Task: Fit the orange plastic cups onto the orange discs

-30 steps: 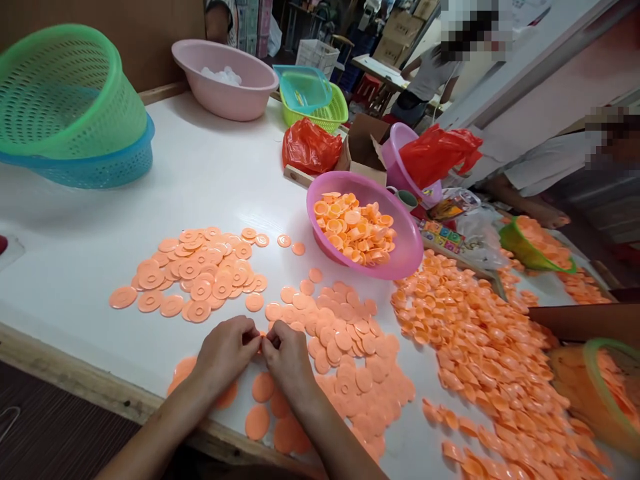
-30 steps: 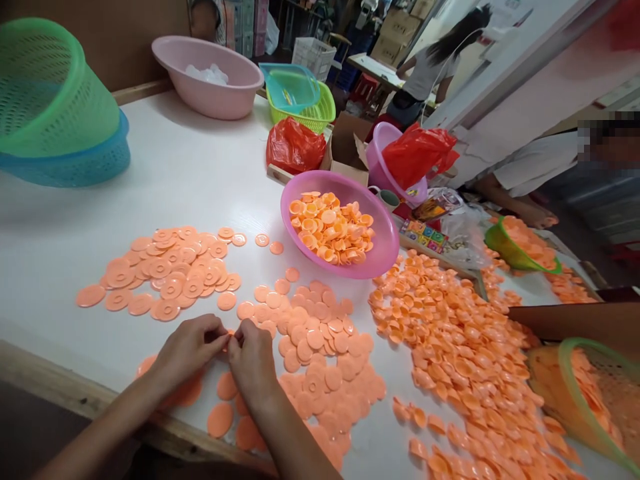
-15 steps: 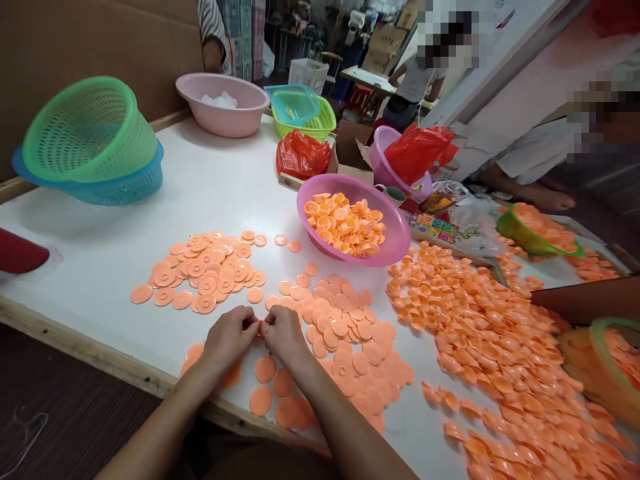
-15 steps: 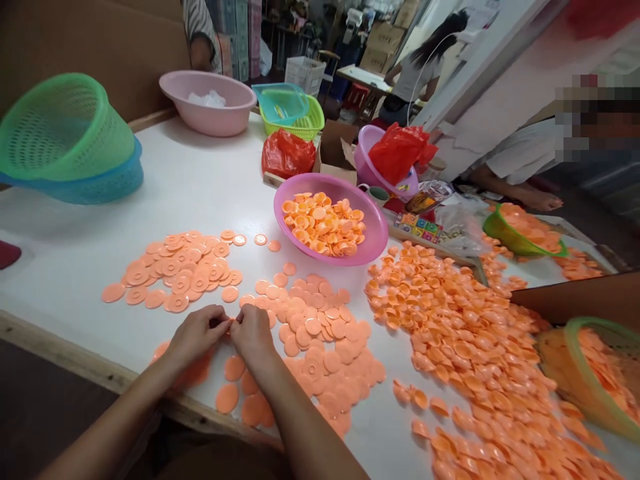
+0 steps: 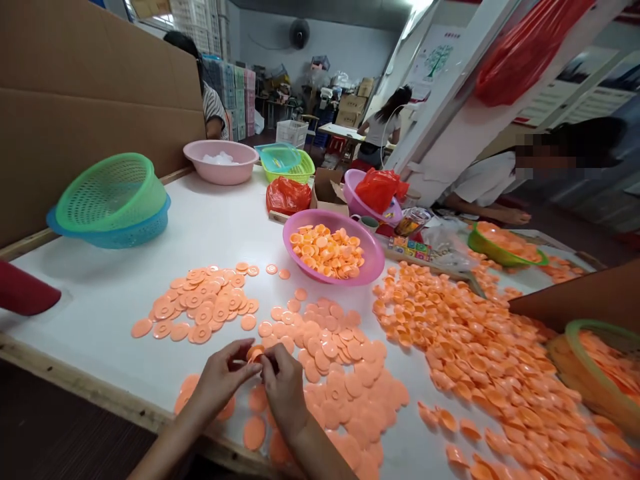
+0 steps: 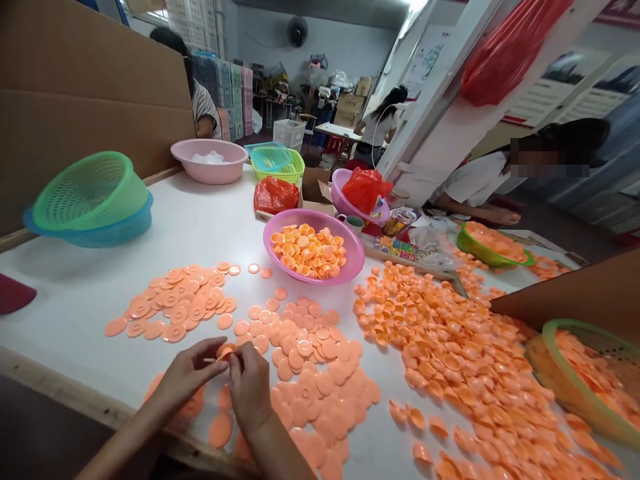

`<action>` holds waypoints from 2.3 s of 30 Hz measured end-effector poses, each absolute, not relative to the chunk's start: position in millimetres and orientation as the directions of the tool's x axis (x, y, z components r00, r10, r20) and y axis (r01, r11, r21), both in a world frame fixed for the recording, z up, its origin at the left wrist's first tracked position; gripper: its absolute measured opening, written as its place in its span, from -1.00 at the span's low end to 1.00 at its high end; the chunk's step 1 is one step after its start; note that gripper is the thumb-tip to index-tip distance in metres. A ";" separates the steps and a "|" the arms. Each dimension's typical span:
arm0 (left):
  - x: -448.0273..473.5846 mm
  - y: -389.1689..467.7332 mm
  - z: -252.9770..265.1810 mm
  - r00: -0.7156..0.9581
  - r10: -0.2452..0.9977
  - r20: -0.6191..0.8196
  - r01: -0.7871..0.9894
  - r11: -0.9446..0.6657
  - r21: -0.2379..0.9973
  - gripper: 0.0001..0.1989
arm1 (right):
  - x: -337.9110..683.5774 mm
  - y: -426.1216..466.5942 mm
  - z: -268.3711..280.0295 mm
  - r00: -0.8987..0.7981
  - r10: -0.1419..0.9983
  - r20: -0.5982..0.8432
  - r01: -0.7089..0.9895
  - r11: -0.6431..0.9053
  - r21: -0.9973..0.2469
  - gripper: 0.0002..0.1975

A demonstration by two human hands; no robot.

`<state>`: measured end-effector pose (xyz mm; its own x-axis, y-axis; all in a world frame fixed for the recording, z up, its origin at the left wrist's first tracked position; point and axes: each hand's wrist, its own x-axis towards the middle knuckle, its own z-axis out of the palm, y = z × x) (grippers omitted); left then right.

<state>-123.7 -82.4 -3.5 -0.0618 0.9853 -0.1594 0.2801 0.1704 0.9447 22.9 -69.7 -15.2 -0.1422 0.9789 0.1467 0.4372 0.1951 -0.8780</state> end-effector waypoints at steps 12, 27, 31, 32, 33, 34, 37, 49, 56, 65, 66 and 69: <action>-89.2 -102.7 23.6 -0.095 0.995 0.016 0.325 0.016 0.946 -0.72 | 44.6 -81.9 7.2 -0.105 0.934 0.340 0.373 0.354 -0.858 -0.71; -84.9 -91.1 20.3 -0.110 0.990 -0.083 0.324 0.115 0.939 -0.68 | 38.8 -66.0 4.7 -0.060 0.983 0.174 0.353 0.184 -0.917 -0.90; -148.4 -76.5 35.2 -0.158 0.986 -0.050 0.432 0.115 0.895 -0.62 | 68.3 17.3 47.1 -0.037 0.997 0.073 0.196 0.079 -0.978 -0.80; -167.2 -77.5 37.8 -0.199 0.980 -0.032 0.514 0.132 0.848 -0.65 | 80.7 41.2 58.1 0.023 0.996 0.089 0.211 0.083 -0.974 -0.72; -184.8 -81.1 38.9 -0.222 0.975 -0.022 0.594 0.153 0.789 -0.67 | 94.1 62.0 67.3 0.104 0.985 0.139 0.255 0.109 -0.961 -0.59; -199.9 -87.0 38.0 -0.224 0.974 -0.016 0.663 0.164 0.731 -0.68 | 107.6 77.5 74.1 0.172 0.962 0.214 0.335 0.147 -0.931 -0.47; -221.9 -112.4 22.3 -0.079 0.997 -0.001 0.794 0.063 0.605 -0.66 | 139.8 77.9 73.8 0.175 0.893 0.415 0.596 0.240 -0.766 -0.32; -154.9 -125.5 -56.2 0.290 0.951 -0.104 0.951 -0.274 0.145 -0.28 | 198.9 -140.8 -34.8 -0.160 0.986 0.035 0.983 0.163 -0.087 -0.06; -135.9 -114.9 -52.5 0.235 0.957 -0.170 0.969 -0.218 0.113 -0.22 | 164.0 -82.3 -46.3 -0.244 0.970 -0.013 0.965 0.242 -0.101 -0.14; -184.7 -95.1 -14.2 0.092 0.985 -0.144 0.915 -0.027 0.403 -0.55 | 95.4 -52.5 -20.8 -0.403 0.907 0.122 0.876 0.421 -0.237 -0.18; -199.6 -96.7 -8.3 0.064 0.991 -0.121 0.899 -0.004 0.437 -0.56 | 89.0 -64.4 -20.6 -0.493 0.856 0.154 0.814 0.517 -0.265 -0.20; -231.1 -108.7 3.8 0.033 0.981 -0.192 0.877 0.064 0.475 -0.58 | 75.1 -93.9 -26.3 -0.734 0.649 0.198 0.566 0.747 -0.349 -0.29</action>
<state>-231.1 -108.7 3.8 0.0327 0.9808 -0.1922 0.8774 0.0639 0.4755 75.1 -93.9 -26.3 -0.7342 0.6495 0.1980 0.5664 0.7466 -0.3490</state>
